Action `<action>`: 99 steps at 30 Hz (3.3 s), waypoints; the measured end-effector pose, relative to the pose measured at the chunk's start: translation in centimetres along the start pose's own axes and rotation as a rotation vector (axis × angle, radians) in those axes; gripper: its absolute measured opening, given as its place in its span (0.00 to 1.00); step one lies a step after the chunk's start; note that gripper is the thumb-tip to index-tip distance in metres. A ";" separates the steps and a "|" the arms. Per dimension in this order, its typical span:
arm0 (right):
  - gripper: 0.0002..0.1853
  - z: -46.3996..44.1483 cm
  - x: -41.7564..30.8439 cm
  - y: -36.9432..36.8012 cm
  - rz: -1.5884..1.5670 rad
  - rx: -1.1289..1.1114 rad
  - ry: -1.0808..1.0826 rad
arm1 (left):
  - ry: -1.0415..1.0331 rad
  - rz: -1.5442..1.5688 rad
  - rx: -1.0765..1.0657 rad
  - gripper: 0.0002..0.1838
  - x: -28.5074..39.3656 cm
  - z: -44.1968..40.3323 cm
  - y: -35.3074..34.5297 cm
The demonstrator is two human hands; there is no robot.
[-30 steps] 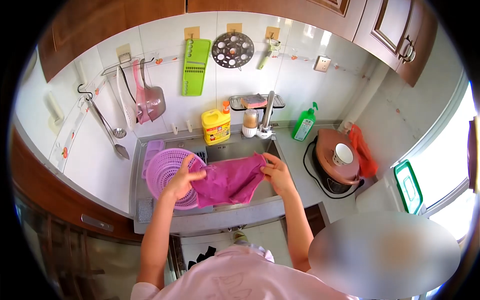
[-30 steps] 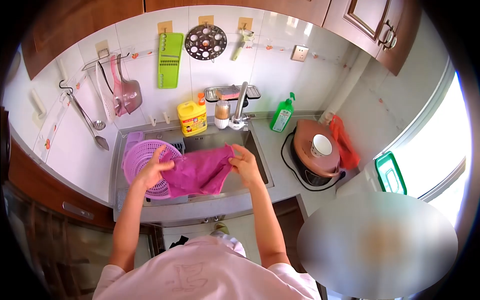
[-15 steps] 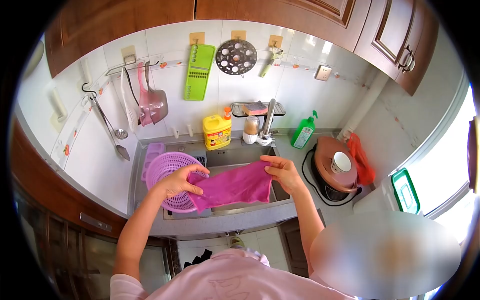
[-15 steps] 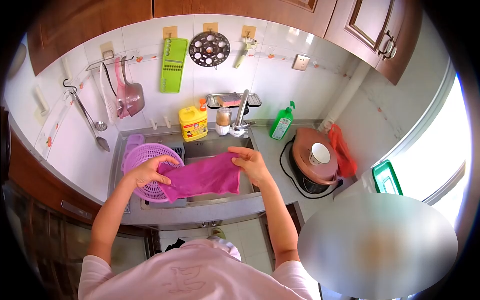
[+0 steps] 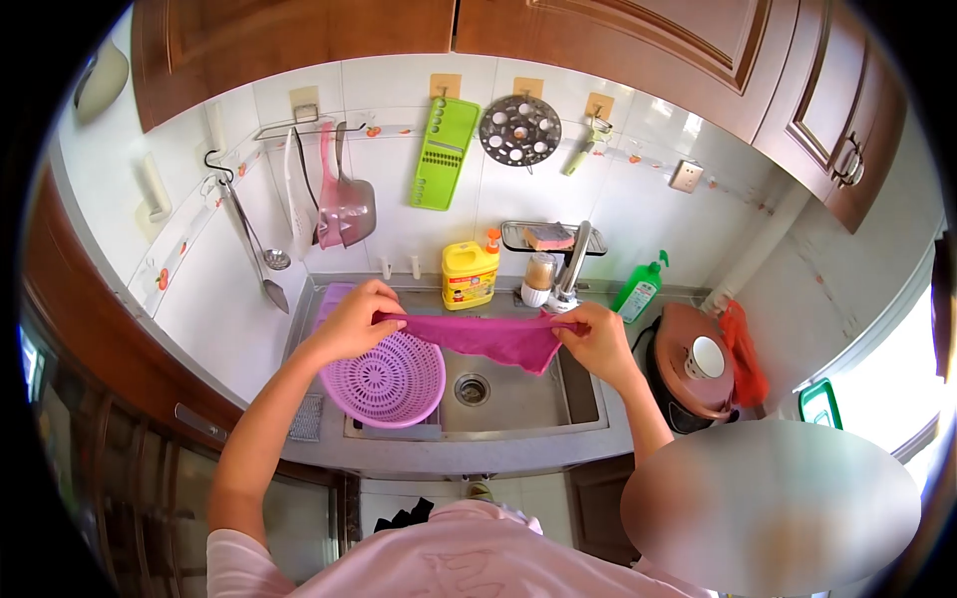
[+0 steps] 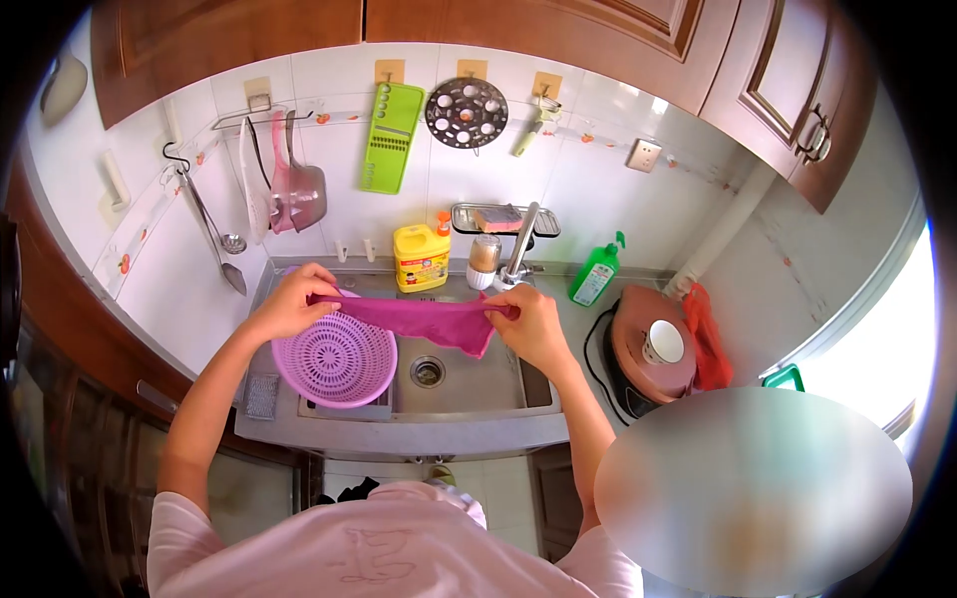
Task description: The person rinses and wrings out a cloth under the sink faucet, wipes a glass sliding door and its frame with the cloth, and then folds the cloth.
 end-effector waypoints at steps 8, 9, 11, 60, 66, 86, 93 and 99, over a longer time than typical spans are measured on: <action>0.15 -2.0 0.0 0.4 -1.157 -0.180 -0.435 | 0.427 0.765 0.070 0.12 1.7 0.1 3.7; 0.23 -0.7 -0.8 -1.8 -1.423 -0.152 -0.688 | 0.425 0.854 0.143 0.12 0.6 0.2 2.7; 0.25 2.3 -0.3 -6.6 -1.714 -0.327 -0.971 | 0.595 0.968 0.188 0.12 -1.2 1.7 0.1; 0.11 7.5 -7.0 -10.8 -0.526 0.054 -0.217 | 0.560 1.380 0.308 0.26 0.3 11.8 -8.0; 0.11 4.4 -9.9 -7.5 -0.292 -0.081 0.063 | 0.323 0.400 0.400 0.29 0.9 9.4 -6.3; 0.11 4.8 -5.9 -3.9 -0.484 -0.182 -0.140 | 0.268 0.858 0.175 0.11 6.8 0.6 -3.4; 0.09 3.3 -6.9 -1.2 -0.410 -0.135 -0.036 | 0.256 0.835 0.189 0.07 6.3 0.6 -2.3; 0.11 2.5 -7.2 -0.6 -0.647 -0.132 -0.136 | 0.220 0.821 0.183 0.09 5.9 1.1 -2.2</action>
Point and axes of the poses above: each hand's wrist, its own z-axis away from the middle knuckle, its own y-axis out of the back of the hand, x = y × z, the point moved 7 cm from there along -z, towards the middle knuckle, and after that the axes turned 10 degrees about x, right-handed, at the moved point
